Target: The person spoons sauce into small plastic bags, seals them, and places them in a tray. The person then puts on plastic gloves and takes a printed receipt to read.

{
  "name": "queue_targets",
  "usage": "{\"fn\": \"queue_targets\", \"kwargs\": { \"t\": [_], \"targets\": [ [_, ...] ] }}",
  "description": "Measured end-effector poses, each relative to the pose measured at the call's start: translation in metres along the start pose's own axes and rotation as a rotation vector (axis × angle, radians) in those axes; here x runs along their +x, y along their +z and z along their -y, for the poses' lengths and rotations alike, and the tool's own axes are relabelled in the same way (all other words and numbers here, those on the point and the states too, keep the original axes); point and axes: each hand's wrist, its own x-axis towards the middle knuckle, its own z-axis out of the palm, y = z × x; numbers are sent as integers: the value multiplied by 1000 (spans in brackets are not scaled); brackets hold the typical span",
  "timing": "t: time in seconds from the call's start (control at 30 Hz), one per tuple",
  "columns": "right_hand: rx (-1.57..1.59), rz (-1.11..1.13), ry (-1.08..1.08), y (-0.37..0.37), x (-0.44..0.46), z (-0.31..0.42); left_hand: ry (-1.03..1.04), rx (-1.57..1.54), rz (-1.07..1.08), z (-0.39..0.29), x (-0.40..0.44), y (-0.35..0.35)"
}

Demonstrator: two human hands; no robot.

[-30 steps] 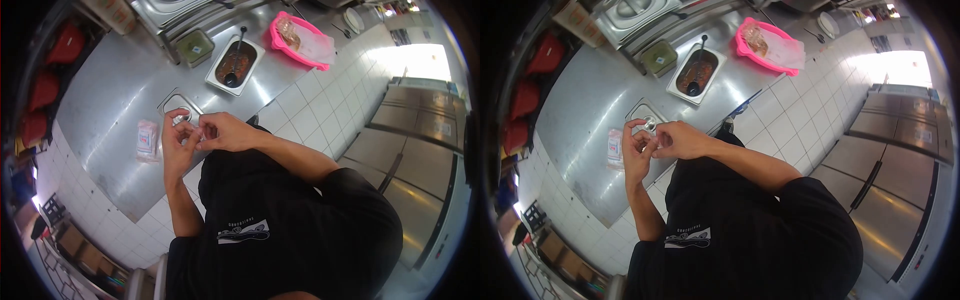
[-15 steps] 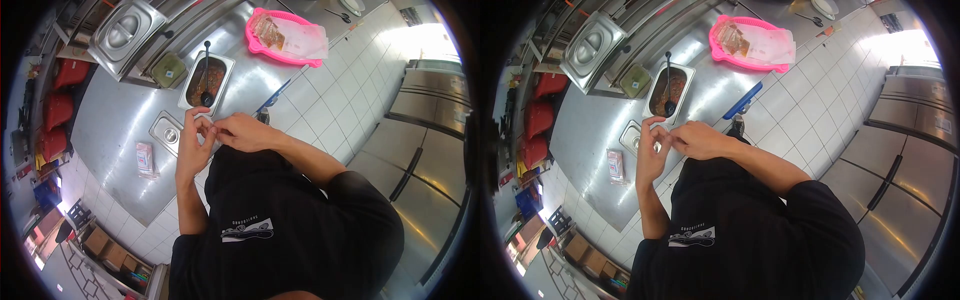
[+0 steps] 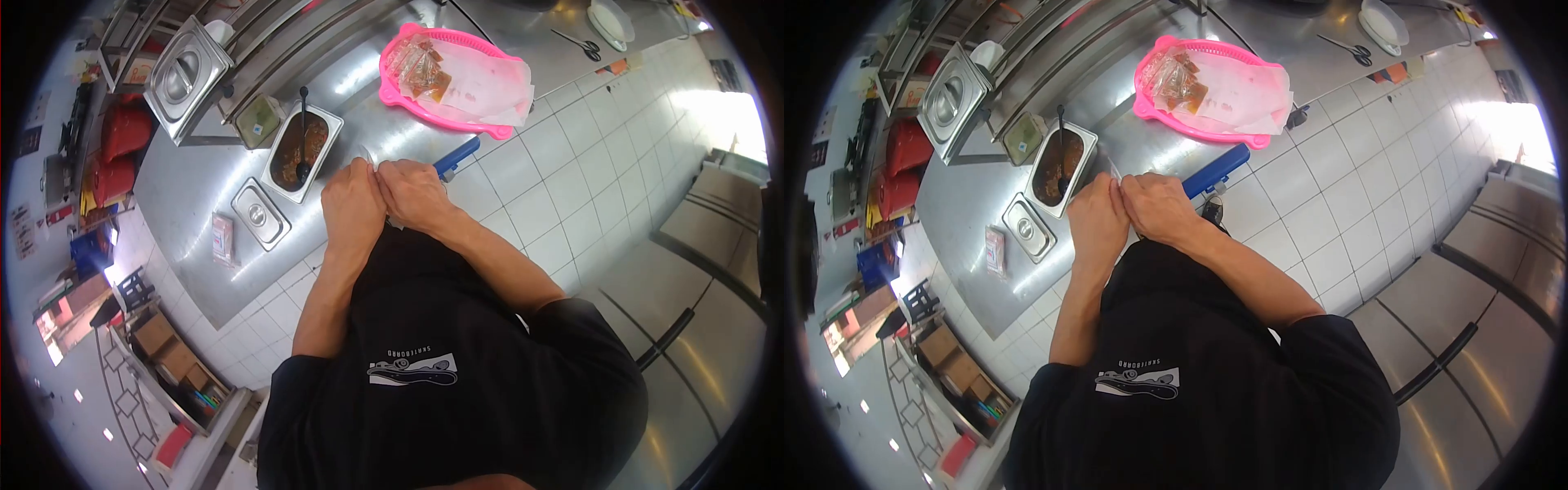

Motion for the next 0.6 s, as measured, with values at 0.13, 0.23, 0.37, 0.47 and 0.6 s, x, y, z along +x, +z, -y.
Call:
{"fn": "queue_targets", "kwargs": {
  "t": [0.13, 0.23, 0.37, 0.47, 0.6],
  "targets": [
    [-61, 78, -56, 6, -14, -26, -84, 92, 90, 4, -7, 37],
    [-185, 198, 51, 10, -23, -44, -140, 136, 108, 9, -13, 57],
    [-70, 94, 116, 2, -18, -49, -300, 175, 172, -5, -10, 51],
    [-100, 138, 129, -14, -14, -42, -235, 136, 28, -13, -10, 40],
    [-27, 129, 87, -20, -9, -55, 56, -192, -12, -12, -10, 26]
  ]
}}
